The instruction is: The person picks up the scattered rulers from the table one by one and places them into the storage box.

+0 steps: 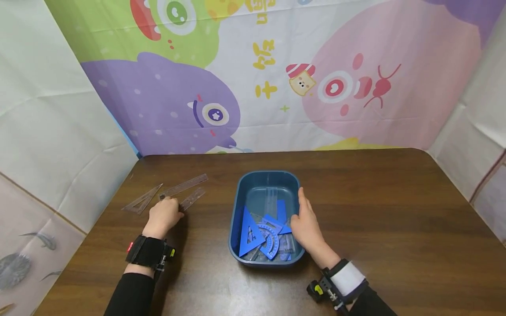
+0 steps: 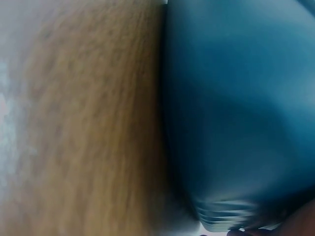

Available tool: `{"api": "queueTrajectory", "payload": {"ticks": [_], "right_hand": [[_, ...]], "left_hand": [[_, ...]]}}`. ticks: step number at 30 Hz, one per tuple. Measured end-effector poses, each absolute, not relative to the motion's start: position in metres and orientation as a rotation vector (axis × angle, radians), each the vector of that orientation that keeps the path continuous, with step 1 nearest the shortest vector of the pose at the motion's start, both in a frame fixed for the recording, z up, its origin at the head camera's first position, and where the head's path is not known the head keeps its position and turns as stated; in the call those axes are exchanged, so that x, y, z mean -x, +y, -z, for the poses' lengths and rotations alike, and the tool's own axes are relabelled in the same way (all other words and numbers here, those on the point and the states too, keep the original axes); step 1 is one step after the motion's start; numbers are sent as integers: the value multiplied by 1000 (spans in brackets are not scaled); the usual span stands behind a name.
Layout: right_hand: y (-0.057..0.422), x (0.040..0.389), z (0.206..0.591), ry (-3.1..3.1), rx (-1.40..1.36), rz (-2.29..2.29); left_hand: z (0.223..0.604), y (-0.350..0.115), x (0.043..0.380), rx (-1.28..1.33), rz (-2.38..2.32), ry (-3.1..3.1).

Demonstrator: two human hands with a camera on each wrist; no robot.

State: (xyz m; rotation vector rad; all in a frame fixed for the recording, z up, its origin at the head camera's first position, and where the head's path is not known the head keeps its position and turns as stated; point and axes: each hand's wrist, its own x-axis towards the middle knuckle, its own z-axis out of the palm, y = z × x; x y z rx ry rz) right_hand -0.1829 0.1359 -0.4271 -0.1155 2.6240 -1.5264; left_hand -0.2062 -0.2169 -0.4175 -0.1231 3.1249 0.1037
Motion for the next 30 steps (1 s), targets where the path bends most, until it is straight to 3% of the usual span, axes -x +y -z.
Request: {"api": "queueTrajectory", "payload": {"ticks": [10,24,27,30], "right_hand": [[136,185,431,2658,142,1522],[136,184,430,2647,123,1498],[136,183,429,2646,116,1500],[136,184,429,2647,115,1506]], "left_hand": [[419,-216,207,-56,-164,3268],[416,-199,205,19,-201,3470],[406,-182,205,-95,-362,3645],[392,-161,204,-410,-549,3727]]}}
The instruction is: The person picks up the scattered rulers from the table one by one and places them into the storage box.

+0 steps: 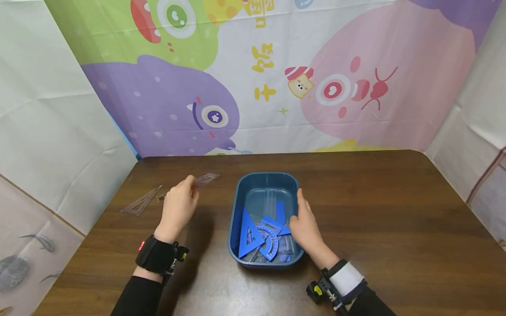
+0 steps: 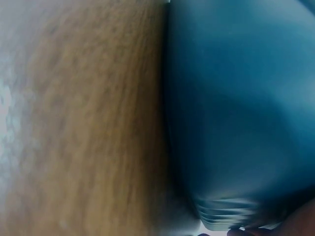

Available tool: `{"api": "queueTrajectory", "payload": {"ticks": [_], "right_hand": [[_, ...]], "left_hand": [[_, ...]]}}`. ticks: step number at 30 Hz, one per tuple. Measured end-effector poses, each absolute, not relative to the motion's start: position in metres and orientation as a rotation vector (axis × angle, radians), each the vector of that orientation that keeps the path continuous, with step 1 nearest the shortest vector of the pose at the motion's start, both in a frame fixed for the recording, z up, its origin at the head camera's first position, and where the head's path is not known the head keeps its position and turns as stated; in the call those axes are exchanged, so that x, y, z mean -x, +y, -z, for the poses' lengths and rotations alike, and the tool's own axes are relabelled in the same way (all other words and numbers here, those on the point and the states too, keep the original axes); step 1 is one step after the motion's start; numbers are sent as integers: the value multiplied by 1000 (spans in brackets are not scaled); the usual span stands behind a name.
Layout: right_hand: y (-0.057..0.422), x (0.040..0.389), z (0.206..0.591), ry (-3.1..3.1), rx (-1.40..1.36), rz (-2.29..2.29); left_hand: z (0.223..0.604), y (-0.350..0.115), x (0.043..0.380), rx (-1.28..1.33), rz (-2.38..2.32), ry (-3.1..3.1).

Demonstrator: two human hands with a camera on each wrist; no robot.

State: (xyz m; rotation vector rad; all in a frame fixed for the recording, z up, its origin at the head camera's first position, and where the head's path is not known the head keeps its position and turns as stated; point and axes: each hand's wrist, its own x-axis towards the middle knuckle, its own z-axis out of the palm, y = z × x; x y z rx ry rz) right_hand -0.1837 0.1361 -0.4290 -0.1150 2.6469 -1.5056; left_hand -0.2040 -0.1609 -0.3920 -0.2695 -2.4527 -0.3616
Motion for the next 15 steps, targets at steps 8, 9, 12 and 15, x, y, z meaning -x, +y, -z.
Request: {"api": "queueTrajectory", "payload": {"ticks": [8,9,12,15], "right_hand": [[137,184,430,2650,121,1514],[137,184,430,2649,120,1515],[136,184,429,2642,123,1520],[137,184,428,2634,125,1524]], "left_hand": [[374,-103,196,934,356,-2328],[375,-98,195,978,333,-2329],[382,-87,193,1070,266,-2345],[388,-80,191,1138,190,-2340]]}}
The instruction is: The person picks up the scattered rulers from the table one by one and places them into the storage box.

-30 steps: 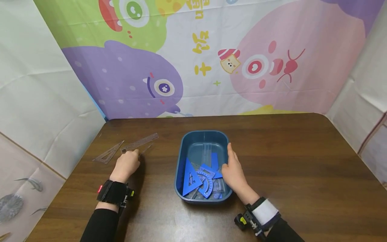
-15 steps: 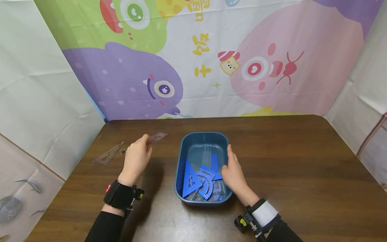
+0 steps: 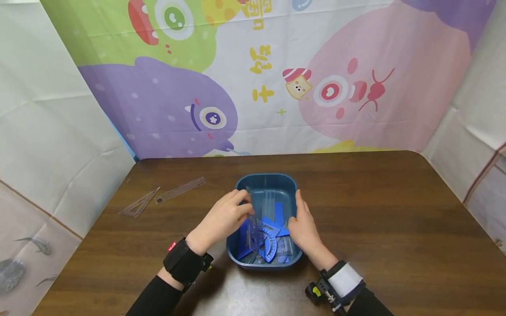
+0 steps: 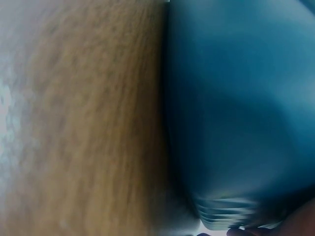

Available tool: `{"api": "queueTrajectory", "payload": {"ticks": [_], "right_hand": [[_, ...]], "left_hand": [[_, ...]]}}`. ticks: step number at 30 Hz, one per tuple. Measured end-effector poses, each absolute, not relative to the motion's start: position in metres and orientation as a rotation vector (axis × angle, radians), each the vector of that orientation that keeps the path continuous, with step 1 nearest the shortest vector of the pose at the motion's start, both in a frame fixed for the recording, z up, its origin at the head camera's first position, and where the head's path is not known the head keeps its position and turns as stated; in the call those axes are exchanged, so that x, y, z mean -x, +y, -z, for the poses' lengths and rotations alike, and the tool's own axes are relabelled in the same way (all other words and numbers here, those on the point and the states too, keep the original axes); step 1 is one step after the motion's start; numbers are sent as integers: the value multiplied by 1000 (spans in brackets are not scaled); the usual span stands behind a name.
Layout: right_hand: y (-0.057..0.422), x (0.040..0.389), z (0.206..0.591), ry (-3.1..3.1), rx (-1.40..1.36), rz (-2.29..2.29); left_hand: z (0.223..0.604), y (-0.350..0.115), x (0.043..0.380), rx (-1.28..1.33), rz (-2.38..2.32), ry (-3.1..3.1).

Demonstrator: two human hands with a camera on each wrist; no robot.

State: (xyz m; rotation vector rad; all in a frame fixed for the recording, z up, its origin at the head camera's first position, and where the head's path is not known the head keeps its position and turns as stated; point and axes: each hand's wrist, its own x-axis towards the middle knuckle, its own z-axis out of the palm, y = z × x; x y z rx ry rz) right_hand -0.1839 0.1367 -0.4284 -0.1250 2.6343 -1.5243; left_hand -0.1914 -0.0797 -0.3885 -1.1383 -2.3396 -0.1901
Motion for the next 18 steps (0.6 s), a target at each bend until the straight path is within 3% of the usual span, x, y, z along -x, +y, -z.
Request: {"api": "queueTrajectory", "payload": {"ticks": [18], "right_hand": [[136,184,428,2631,105,1525]], "left_hand": [[399,-90,189,1204,36,-2365]]}}
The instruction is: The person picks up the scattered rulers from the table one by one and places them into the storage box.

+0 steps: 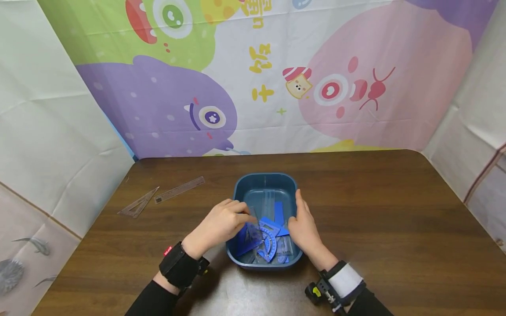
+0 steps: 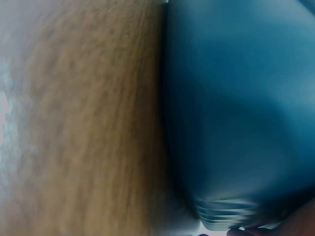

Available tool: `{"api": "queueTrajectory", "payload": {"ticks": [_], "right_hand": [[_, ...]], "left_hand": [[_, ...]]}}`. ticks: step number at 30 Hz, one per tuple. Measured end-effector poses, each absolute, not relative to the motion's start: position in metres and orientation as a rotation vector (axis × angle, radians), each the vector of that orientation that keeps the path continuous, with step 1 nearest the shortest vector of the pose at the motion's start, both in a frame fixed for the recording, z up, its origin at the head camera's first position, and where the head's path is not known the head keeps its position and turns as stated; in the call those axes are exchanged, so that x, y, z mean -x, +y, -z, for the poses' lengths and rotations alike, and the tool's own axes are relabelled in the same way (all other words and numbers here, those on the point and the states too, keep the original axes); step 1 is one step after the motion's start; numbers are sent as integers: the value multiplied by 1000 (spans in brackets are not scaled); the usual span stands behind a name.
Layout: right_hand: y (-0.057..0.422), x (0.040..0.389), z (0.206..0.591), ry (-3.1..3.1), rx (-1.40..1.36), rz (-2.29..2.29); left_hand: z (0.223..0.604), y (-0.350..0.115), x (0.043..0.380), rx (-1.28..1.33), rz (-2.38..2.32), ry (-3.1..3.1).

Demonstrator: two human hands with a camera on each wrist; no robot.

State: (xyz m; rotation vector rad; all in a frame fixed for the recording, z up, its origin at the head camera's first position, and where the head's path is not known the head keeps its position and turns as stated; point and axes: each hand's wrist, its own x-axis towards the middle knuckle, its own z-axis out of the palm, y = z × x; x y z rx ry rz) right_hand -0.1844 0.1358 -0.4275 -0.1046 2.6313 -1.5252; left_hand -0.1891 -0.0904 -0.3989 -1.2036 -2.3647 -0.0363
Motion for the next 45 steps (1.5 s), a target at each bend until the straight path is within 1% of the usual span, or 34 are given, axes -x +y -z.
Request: {"api": "queueTrajectory", "payload": {"ticks": [3,6,10,13,17,26,36,41,45], "right_hand": [[135,185,427,2638,104,1522],[136,185,427,2643,106,1522],[137,185,428,2653,116,1527],[137,184,430,2660,127,1530],[134,183,432,2647,138,1524],[135,183,430,2661,138,1534],[135,184,429,2657,135,1538],[135,184,429,2661,128,1522],[135,184,429,2662,124,1516]], "left_hand": [[396,-110,202,1003,183,-2396],[397,-139,219,680,305,-2500],[404,-176,242,275,307,-2774],[410,-196,255,134,243,-2981],[419,-212,261,43,230,-3146],[420,-218,263,22,212,-3109],[417,-208,257,163,214,-2979],[401,-187,241,225,267,-2780],[378,-159,223,395,328,-2565]]}}
